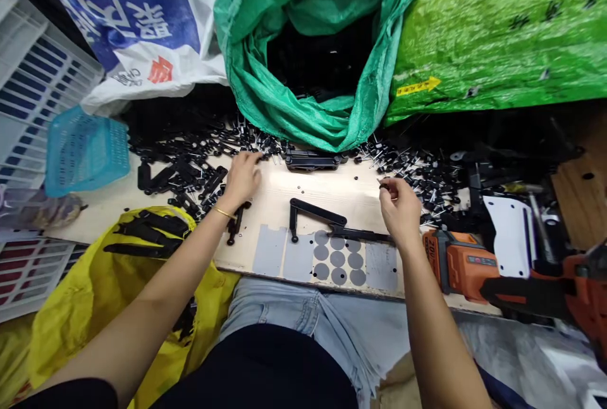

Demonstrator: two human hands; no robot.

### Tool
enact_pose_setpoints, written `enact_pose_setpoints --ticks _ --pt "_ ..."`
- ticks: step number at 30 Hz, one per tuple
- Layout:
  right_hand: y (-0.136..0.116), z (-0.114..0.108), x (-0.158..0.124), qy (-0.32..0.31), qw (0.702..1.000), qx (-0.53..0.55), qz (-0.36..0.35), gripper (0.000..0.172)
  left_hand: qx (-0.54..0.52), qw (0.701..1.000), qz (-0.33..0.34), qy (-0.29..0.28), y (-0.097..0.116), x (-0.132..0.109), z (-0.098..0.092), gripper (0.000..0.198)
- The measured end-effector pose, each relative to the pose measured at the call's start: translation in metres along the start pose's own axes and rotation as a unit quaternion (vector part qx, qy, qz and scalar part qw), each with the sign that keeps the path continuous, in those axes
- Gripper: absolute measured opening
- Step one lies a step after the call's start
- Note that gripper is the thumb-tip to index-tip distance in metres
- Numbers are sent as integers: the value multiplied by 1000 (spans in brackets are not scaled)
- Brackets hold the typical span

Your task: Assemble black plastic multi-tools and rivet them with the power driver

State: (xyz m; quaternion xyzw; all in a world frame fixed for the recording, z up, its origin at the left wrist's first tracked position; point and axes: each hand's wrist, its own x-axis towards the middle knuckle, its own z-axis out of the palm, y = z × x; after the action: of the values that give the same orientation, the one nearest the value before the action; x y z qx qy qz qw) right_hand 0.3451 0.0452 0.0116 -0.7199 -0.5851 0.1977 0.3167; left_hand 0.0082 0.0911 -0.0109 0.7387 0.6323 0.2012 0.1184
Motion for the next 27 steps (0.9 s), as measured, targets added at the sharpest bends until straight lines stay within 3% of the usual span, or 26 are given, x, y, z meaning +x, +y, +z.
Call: enact_pose_setpoints --ticks 4,7,11,13,16,21,24,27 --pt "-20 -7 -48 -69 981 165 79 23 46 999 -26 0 -28 14 4 36" --pt "-25 -3 -74 -109 971 189 94 25 53 998 -29 3 -25 8 3 31" --pt "-17 5 -85 -119 978 151 86 29 4 999 -40 33 -8 -18 -15 29" --pt "-15 6 -84 -112 988 98 51 28 -57 997 -33 36 3 -32 -26 28" --pt "-20 5 -80 -103 993 -24 -56 28 -172 985 -15 -12 22 -45 -37 26" --pt "-40 -2 -71 -176 932 -215 -231 41 -250 963 -13 -100 44 -44 -30 25" --pt "-49 -6 -63 -223 902 -262 -262 47 -227 966 -8 -122 48 -40 -21 25" --pt "-52 -5 -57 -233 910 -260 -223 41 -212 967 6 -140 49 -37 -17 24"
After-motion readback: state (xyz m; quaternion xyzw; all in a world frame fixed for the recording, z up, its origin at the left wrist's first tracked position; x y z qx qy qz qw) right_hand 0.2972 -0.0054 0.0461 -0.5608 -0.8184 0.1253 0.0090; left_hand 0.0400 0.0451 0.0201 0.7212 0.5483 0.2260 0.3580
